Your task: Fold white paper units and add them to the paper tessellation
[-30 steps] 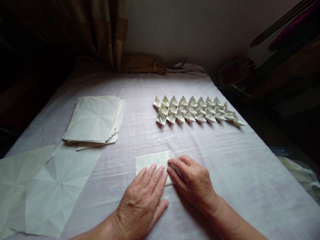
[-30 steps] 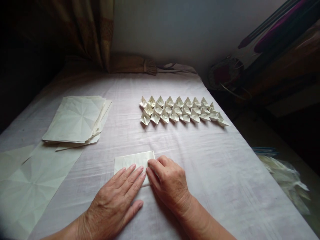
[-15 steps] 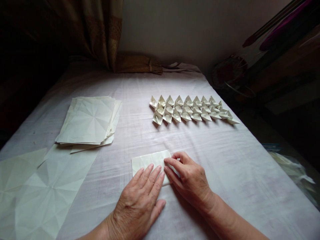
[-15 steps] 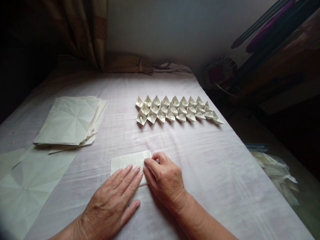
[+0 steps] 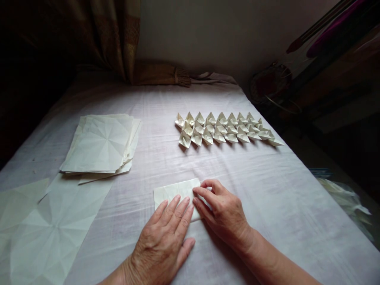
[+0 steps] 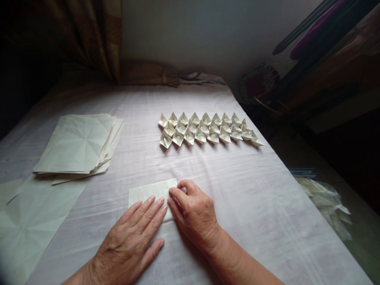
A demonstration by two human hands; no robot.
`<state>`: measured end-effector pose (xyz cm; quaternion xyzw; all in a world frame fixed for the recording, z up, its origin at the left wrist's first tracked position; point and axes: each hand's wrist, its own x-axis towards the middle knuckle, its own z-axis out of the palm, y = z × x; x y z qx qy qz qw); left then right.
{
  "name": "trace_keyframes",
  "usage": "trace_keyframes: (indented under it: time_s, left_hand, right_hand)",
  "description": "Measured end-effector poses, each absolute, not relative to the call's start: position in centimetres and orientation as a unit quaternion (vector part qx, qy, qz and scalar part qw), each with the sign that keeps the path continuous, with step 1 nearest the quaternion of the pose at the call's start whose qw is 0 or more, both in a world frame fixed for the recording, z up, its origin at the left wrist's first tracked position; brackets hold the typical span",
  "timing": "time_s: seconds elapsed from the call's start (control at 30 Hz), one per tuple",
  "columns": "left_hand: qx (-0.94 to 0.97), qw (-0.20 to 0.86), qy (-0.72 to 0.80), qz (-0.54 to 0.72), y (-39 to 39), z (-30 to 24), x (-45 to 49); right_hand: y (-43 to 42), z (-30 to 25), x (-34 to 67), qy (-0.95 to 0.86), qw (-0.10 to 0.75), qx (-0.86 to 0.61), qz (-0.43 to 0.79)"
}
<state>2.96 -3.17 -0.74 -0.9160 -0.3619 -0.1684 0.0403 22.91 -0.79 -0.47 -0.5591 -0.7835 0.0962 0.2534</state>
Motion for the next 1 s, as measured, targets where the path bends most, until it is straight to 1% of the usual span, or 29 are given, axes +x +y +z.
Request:
trace_keyframes:
  time_s: [0.2,0.7,1.0]
  left_hand:
    - [-0.918,0.037,-0.363,-0.153,-3.11,-0.31,2.99]
    - [-0.914,0.04,-0.368,-0.168,-3.05,-0.44,3.14]
    - [-0.911,0.019,-0.377,-0.165,-3.28,-0.6,3.33]
  right_hand:
    - [-0.75,-0.34,22.84,-0.785,0.253,-0.557,0.1]
    - [-0.73,-0.62,22.82,-0.784,0.239,-0.567,0.083]
    - [-0.79,-0.31,23.05,-0.786,0.231,-0.564,0.103]
